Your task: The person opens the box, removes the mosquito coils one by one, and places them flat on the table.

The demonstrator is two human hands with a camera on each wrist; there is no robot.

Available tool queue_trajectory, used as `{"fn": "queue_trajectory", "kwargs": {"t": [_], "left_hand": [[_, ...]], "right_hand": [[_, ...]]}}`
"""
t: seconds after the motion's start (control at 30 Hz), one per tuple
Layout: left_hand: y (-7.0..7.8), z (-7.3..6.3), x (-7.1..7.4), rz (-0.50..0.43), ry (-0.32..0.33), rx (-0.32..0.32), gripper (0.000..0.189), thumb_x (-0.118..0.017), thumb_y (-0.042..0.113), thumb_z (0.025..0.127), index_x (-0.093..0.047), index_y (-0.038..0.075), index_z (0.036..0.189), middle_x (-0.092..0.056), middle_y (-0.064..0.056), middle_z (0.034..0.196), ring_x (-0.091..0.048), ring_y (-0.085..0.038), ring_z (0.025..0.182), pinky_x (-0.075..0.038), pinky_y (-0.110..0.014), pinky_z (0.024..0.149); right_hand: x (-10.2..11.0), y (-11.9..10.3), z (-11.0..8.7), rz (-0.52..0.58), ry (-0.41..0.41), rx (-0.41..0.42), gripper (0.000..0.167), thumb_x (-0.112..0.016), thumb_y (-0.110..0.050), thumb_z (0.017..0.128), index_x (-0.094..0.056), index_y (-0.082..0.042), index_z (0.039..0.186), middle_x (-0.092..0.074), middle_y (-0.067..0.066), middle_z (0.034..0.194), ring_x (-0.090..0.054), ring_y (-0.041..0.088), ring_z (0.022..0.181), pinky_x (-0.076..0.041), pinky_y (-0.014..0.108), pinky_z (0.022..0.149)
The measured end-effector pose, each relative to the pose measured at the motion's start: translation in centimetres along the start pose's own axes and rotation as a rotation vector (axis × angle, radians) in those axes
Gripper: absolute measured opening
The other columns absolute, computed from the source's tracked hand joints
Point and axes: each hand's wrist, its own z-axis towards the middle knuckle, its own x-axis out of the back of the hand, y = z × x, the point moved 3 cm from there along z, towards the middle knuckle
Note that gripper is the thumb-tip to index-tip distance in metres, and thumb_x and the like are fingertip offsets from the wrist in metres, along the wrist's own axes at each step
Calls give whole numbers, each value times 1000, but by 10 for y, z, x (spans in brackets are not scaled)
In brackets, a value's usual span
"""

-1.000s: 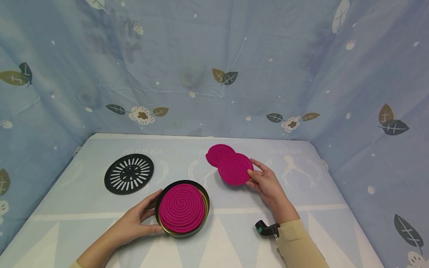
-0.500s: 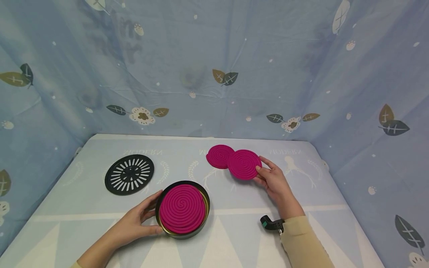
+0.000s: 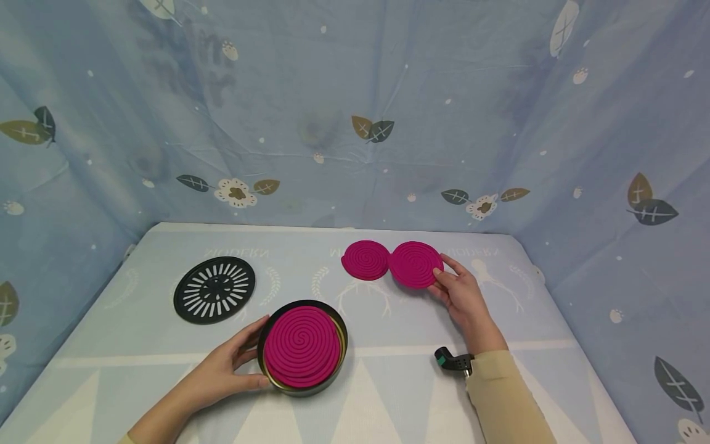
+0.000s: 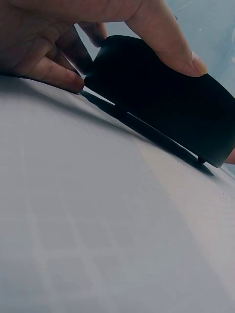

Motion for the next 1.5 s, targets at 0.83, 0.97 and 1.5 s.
{"fn": "queue_trajectory", "kwargs": {"t": [0.83, 0.97, 1.5], "left_hand": [[2, 0, 1, 34, 17, 13, 114, -93, 35, 65, -28, 18, 157, -39, -2, 153, -40, -17, 138, -43, -23, 109], [2, 0, 0, 27, 14, 17, 113, -93, 34, 66, -28, 19, 157, -39, -2, 153, -40, -17, 138, -43, -23, 109], [4, 0, 1, 18, 16, 3, 113, -94, 34, 65, -29, 23, 156, -39, -3, 153, -40, -17, 138, -43, -21, 108]], "right_hand": [[16, 3, 24, -108, 158, -45, 68, -61, -13, 99, -27, -16, 158, -67, 4, 96, -68, 9, 78, -62, 25, 77], [16, 4, 27, -134, 173, -57, 68, -62, -14, 99, -27, -17, 158, -66, 4, 98, -68, 9, 79, -62, 24, 78], [18, 2, 29, -168, 95, -122, 69, -55, -12, 102, -17, -13, 159, -58, 6, 117, -68, 10, 91, -58, 29, 91]]}}
